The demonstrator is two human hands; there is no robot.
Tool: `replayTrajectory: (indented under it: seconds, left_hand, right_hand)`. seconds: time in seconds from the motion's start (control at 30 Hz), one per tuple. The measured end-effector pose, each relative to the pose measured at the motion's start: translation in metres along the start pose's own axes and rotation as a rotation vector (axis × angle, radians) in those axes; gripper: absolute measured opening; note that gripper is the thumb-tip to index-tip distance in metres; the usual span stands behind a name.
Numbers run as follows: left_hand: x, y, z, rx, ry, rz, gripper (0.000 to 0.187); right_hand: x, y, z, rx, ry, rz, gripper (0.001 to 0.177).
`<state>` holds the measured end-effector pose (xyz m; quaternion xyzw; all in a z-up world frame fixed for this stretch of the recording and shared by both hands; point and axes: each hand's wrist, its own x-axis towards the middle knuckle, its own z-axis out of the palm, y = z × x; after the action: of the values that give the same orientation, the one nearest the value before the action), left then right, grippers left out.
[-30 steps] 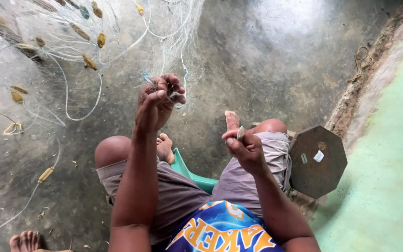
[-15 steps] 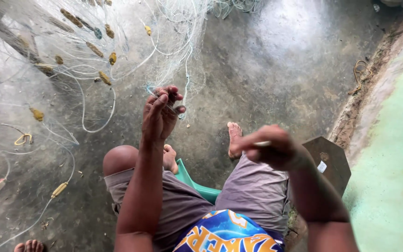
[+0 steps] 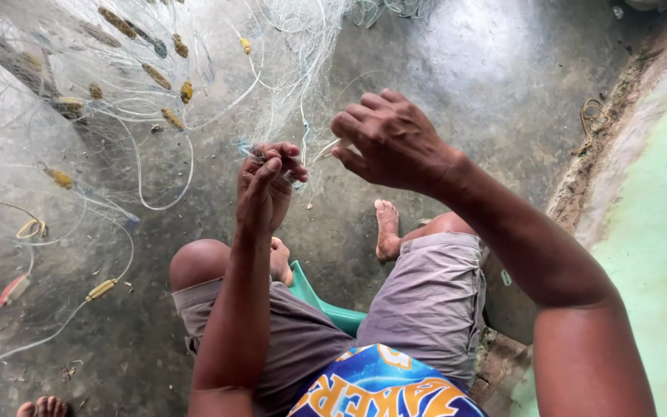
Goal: Repairing a fishing net by weaving and tying knots with a netting needle
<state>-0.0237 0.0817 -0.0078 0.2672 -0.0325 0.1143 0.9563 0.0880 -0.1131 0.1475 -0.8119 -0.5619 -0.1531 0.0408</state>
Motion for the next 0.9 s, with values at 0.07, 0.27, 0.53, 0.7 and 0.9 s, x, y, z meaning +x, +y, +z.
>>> replayTrajectory:
  seconds: [0.07, 0.27, 0.53, 0.7, 0.9]
  left_hand:
    - [0.001, -0.002, 0.0, -0.002, -0.008, 0.001, 0.005]
    - [-0.004, 0.012, 0.016, -0.027, -0.044, -0.109, 0.011]
    - [-0.002, 0.012, 0.022, -0.011, -0.118, -0.131, 0.004]
    - [0.001, -0.01, 0.01, -0.001, -0.103, -0.097, 0.013]
    - [0.001, -0.017, 0.011, -0.024, -0.095, -0.106, 0.015]
  right_hand:
    - [0.012, 0.0, -0.01, 0.009, -0.023, -0.01, 0.023]
    - [0.038, 0.008, -0.033, 0.079, -0.184, -0.145, 0.024]
    - [0.044, 0.015, -0.025, 0.25, -0.352, -0.19, 0.027]
    - [0.036, 0.014, -0.011, 0.404, -0.303, -0.133, 0.024]
    - [0.031, -0.001, -0.007, 0.416, -0.26, -0.198, 0.024]
